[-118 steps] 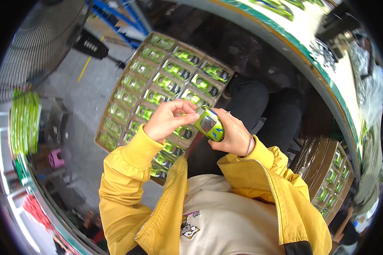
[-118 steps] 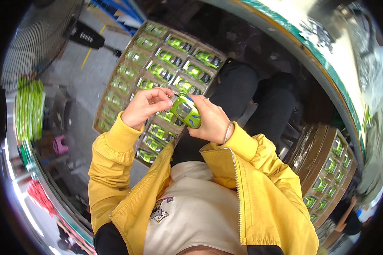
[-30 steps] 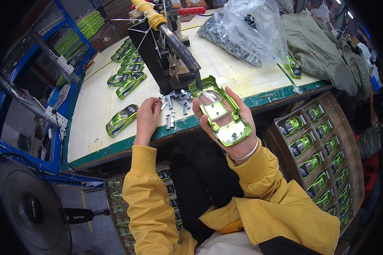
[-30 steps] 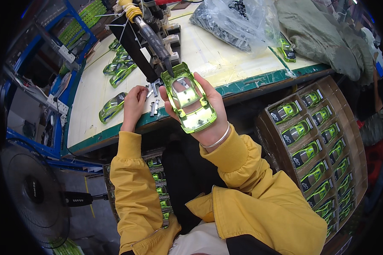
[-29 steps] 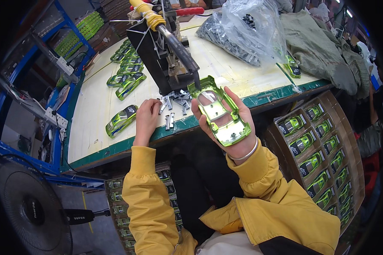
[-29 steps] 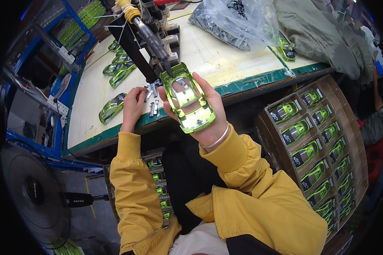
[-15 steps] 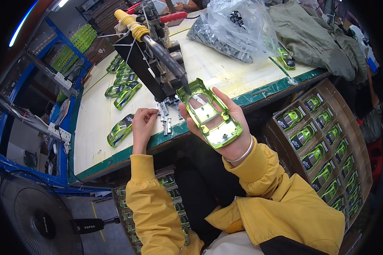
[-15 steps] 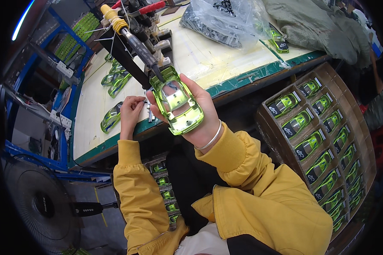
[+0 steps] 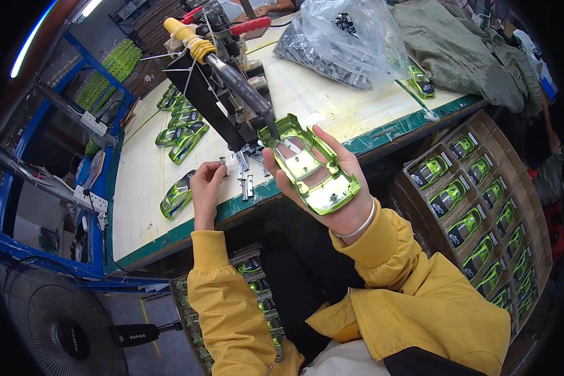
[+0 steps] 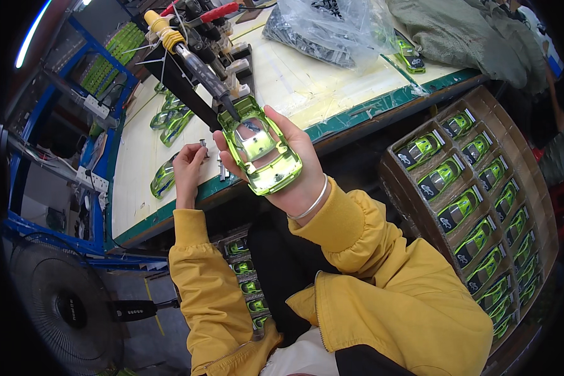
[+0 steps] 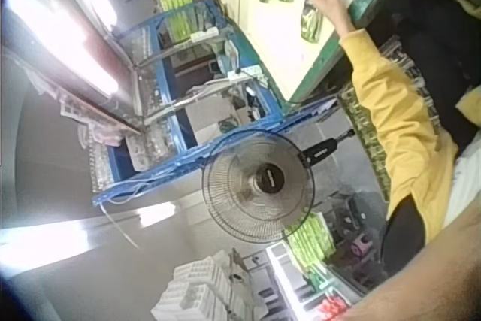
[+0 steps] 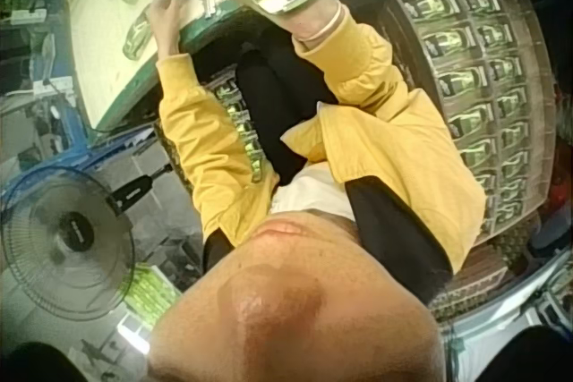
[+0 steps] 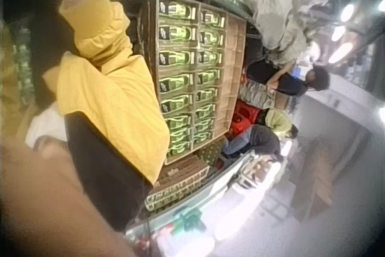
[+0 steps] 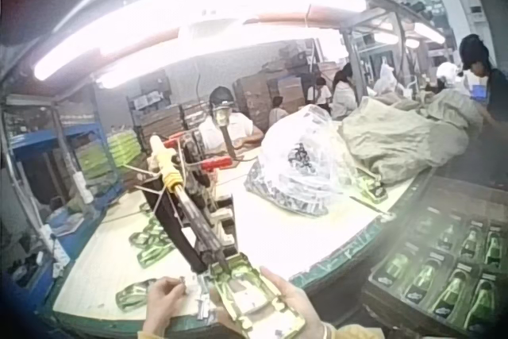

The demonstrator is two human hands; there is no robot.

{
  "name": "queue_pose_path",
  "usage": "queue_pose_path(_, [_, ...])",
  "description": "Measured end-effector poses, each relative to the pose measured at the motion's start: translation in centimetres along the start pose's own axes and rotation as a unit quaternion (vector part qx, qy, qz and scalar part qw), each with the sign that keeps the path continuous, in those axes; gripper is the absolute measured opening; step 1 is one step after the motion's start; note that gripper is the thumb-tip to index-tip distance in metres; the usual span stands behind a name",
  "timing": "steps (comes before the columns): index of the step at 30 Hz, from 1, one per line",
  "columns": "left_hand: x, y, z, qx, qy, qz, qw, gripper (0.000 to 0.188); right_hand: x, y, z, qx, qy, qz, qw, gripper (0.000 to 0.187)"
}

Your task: The person assembles toy car bodies by inserting chassis components into them and securing the components with a manual press.

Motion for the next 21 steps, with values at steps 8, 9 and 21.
queue_pose_path(8, [-0.18,-0.5,0.36,0.039,0.011,0.01,0.999,0.009,-0.03,-0.21,-0.07,-0.014,0.018,-0.003,1.0,0.036])
queue_pose_path(9, [-0.19,-0.52,0.32,0.039,0.011,0.01,0.999,0.009,-0.04,-0.26,-0.07,-0.021,0.017,-0.007,1.0,0.036])
queue_pose_path(21, [0.06,-0.18,0.25,0.029,0.0,0.007,1.0,0.009,0.17,-0.64,-0.16,-0.061,0.022,-0.03,0.997,0.036])
Point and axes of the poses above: each hand's wrist, its own x-axis away from the middle knuckle, its own z-axis out of the back of the hand, y = z × x, the point moved 4 cm from there along -x, towards the middle knuckle, and after that the axes turned 1 degree about y, right-handed, at the moved point
